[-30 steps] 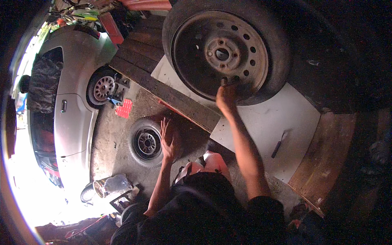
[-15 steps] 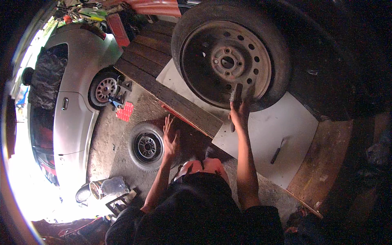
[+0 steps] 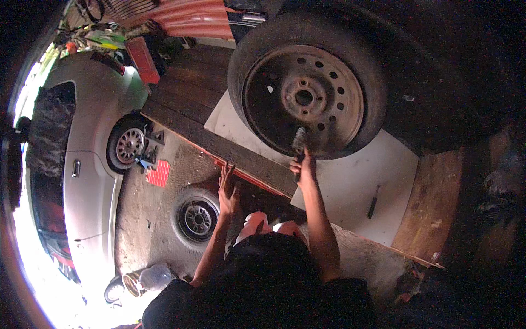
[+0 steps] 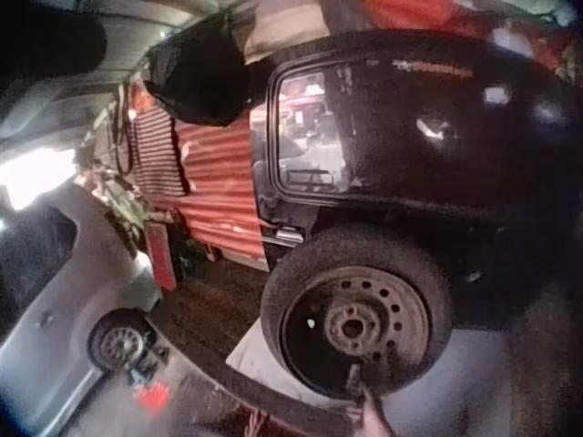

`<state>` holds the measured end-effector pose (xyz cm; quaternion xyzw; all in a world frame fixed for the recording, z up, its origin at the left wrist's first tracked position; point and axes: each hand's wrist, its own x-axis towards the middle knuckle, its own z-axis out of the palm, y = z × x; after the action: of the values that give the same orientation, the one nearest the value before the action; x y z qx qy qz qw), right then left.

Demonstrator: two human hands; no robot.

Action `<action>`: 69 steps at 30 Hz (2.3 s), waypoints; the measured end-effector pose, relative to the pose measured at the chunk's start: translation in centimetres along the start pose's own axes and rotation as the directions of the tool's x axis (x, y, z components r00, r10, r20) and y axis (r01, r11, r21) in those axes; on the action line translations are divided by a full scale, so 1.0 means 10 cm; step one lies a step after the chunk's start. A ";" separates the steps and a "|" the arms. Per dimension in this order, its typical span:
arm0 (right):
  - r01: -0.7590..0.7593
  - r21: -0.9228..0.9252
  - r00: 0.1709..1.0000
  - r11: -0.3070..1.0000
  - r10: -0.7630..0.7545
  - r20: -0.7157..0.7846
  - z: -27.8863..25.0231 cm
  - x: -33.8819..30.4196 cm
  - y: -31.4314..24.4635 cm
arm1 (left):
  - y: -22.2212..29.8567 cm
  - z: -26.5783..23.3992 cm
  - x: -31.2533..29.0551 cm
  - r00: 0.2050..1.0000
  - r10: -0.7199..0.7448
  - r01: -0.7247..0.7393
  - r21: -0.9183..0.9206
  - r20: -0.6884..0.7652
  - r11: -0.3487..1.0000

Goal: The person scrubs the inner surface of a car tire rim using a wire brush and a scraper. They repeatedly rotate the tire and work around the rim holes and edges to remove dirt and rust.

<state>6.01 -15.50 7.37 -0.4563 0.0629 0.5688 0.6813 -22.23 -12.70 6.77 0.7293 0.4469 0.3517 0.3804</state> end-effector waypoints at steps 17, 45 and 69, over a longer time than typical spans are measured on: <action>-0.058 -0.876 0.984 0.478 -0.121 -0.131 0.35 0.65 0.03 | -0.39 -0.43 1.12 0.997 0.071 -0.068 -0.081 0.034 0.994; -0.187 -0.834 0.855 -0.519 -0.504 0.123 -0.02 0.31 -0.76 | -0.21 -0.15 0.86 0.952 0.180 -0.163 -0.084 0.248 0.983; 0.316 -0.612 0.721 -0.725 -0.236 0.651 -0.35 0.89 -0.70 | 0.68 0.94 -0.80 0.963 -0.145 0.150 0.002 -0.226 0.989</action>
<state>16.43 -11.06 3.87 -0.7585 -0.6467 0.0212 0.0775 -14.43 -24.42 6.98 0.6532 0.5435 0.3983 0.3454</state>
